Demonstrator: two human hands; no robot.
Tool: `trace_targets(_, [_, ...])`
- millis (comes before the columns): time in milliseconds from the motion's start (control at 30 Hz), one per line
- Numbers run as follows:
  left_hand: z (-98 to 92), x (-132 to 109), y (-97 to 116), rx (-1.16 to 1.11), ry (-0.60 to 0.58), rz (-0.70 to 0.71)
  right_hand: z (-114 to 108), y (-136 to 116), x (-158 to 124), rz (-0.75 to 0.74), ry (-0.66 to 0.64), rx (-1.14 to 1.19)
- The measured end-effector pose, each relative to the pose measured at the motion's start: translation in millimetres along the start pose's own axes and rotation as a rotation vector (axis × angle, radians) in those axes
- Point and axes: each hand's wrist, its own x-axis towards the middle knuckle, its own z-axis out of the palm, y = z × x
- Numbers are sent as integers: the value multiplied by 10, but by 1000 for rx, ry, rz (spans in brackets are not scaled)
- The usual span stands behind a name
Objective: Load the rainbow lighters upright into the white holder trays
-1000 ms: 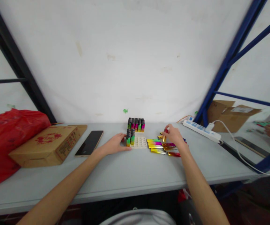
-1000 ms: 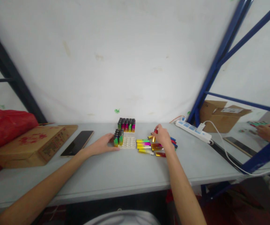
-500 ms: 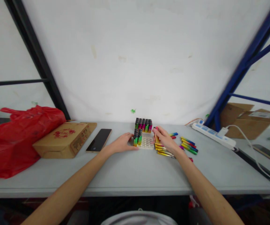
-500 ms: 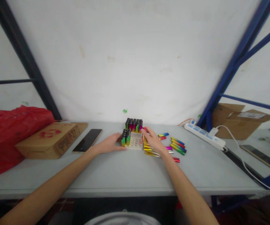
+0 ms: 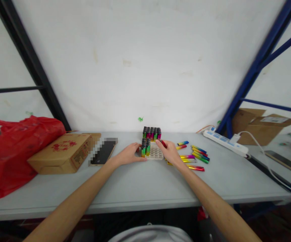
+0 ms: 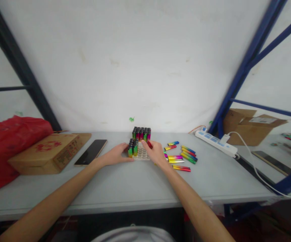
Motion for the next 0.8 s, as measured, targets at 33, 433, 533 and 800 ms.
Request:
trace_targets(33, [4, 3, -5, -1, 5, 2, 0, 4, 1, 1, 7, 1])
trace_targets(433, [-5, 4, 4, -9, -5, -1, -74, -26, -24, -77, -39, 10])
trace_targets(533, [-12, -5, 21, -8, -3, -12, -80, -58, -47, -162, -166, -28])
trace_targets(800, [13, -1, -5, 22, 12, 16, -17, -92, -66, -359, -252, -209])
